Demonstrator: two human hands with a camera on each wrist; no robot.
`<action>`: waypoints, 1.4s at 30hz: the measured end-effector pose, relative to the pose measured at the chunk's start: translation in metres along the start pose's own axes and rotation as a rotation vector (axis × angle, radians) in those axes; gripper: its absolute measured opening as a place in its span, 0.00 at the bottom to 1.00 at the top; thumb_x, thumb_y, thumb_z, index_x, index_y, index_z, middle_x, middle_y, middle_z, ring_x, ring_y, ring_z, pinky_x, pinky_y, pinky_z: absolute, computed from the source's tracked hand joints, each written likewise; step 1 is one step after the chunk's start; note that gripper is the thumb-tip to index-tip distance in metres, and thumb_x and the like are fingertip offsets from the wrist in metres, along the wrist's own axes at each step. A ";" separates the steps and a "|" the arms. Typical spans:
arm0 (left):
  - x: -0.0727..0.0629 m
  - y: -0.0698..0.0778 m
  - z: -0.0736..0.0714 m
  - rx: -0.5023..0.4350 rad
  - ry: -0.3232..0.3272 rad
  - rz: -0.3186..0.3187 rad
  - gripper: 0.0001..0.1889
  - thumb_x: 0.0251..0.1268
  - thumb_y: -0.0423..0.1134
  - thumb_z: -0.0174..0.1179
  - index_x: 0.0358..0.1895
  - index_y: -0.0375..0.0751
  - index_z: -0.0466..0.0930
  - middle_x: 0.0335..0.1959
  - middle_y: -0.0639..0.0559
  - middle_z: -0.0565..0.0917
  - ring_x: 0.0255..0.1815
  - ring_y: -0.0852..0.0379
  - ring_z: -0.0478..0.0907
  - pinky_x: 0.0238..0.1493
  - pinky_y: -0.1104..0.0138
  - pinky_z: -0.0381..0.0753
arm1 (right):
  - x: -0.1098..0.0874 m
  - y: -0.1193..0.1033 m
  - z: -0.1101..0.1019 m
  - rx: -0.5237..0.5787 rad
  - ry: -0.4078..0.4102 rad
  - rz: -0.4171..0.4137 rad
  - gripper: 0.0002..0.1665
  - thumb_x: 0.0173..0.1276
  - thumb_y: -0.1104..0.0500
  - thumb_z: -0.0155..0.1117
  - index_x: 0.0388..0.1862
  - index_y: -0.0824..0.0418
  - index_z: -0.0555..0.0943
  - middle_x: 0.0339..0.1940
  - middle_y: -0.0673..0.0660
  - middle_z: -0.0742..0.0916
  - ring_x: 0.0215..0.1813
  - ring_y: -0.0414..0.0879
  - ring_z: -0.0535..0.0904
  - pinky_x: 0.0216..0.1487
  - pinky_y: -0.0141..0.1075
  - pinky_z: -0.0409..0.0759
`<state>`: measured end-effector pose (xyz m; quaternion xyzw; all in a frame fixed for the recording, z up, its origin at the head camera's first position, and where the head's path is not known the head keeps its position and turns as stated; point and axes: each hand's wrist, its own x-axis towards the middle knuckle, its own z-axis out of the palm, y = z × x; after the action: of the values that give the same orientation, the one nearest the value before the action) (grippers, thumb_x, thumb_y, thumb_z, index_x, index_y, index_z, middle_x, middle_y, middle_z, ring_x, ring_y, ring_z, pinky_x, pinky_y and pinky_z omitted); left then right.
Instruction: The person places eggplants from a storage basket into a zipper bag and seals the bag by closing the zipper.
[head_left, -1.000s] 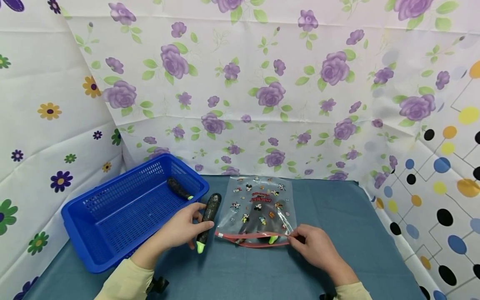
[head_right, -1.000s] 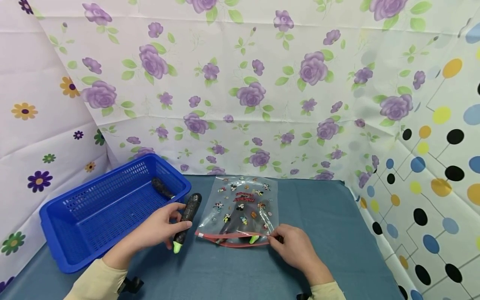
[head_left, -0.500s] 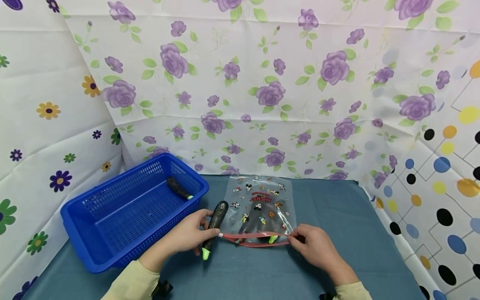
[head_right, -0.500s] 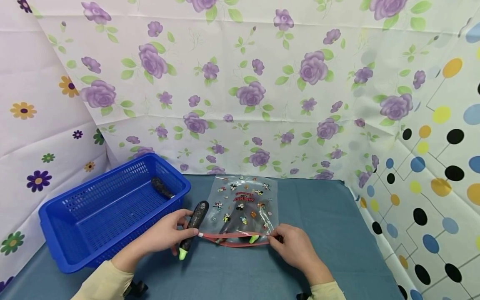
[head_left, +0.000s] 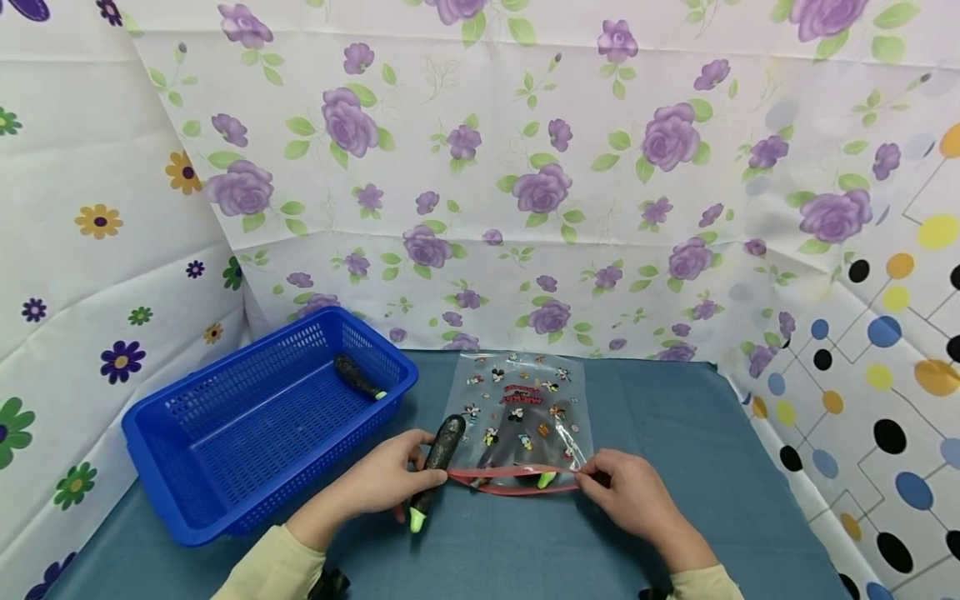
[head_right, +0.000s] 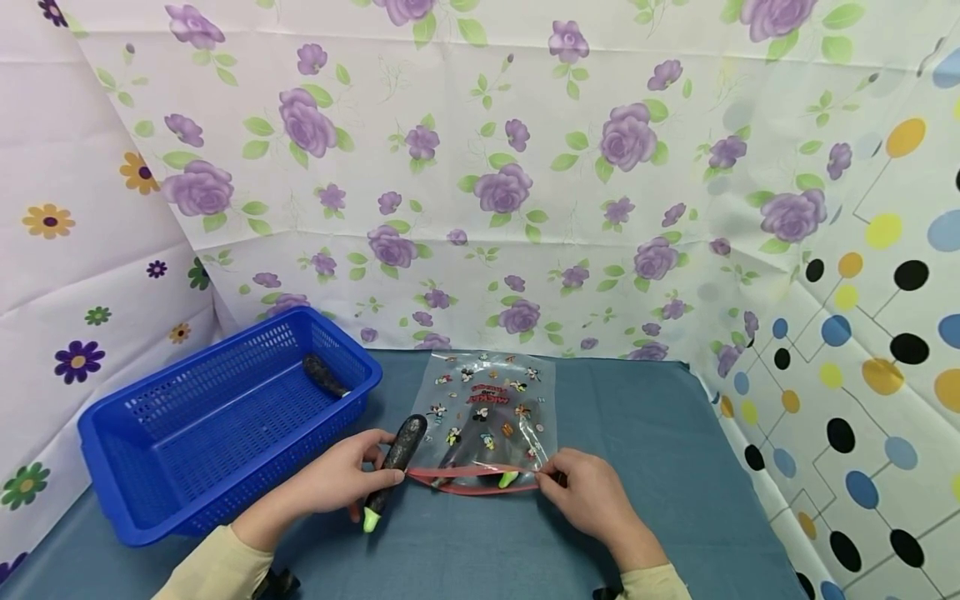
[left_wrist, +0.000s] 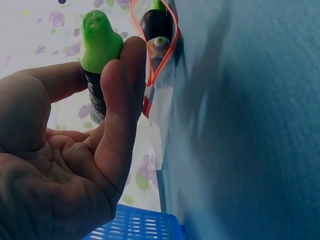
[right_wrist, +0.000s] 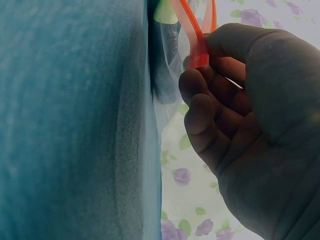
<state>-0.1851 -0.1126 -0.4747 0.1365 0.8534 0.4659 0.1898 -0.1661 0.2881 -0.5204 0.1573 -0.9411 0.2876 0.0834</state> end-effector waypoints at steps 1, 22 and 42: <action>0.000 -0.001 0.001 0.000 -0.006 0.002 0.37 0.78 0.47 0.73 0.79 0.32 0.70 0.39 0.46 0.84 0.19 0.51 0.83 0.22 0.48 0.87 | 0.000 0.000 0.000 0.001 0.001 0.000 0.13 0.73 0.59 0.81 0.32 0.40 0.90 0.30 0.34 0.83 0.29 0.30 0.75 0.32 0.34 0.78; -0.006 -0.010 0.008 -0.030 -0.154 0.049 0.36 0.78 0.44 0.72 0.79 0.29 0.69 0.39 0.47 0.85 0.16 0.54 0.80 0.19 0.50 0.86 | 0.001 -0.002 -0.001 -0.007 -0.014 0.034 0.13 0.73 0.59 0.81 0.32 0.40 0.90 0.30 0.34 0.82 0.30 0.30 0.75 0.33 0.35 0.78; -0.013 -0.014 0.006 -0.057 -0.217 0.088 0.31 0.77 0.43 0.74 0.74 0.35 0.74 0.38 0.47 0.85 0.15 0.56 0.79 0.18 0.47 0.86 | 0.000 -0.003 -0.002 -0.003 -0.012 0.011 0.12 0.74 0.58 0.81 0.33 0.40 0.91 0.31 0.35 0.83 0.30 0.30 0.75 0.33 0.34 0.78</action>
<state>-0.1711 -0.1207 -0.4872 0.2182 0.8073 0.4805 0.2643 -0.1652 0.2868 -0.5170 0.1536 -0.9428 0.2858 0.0766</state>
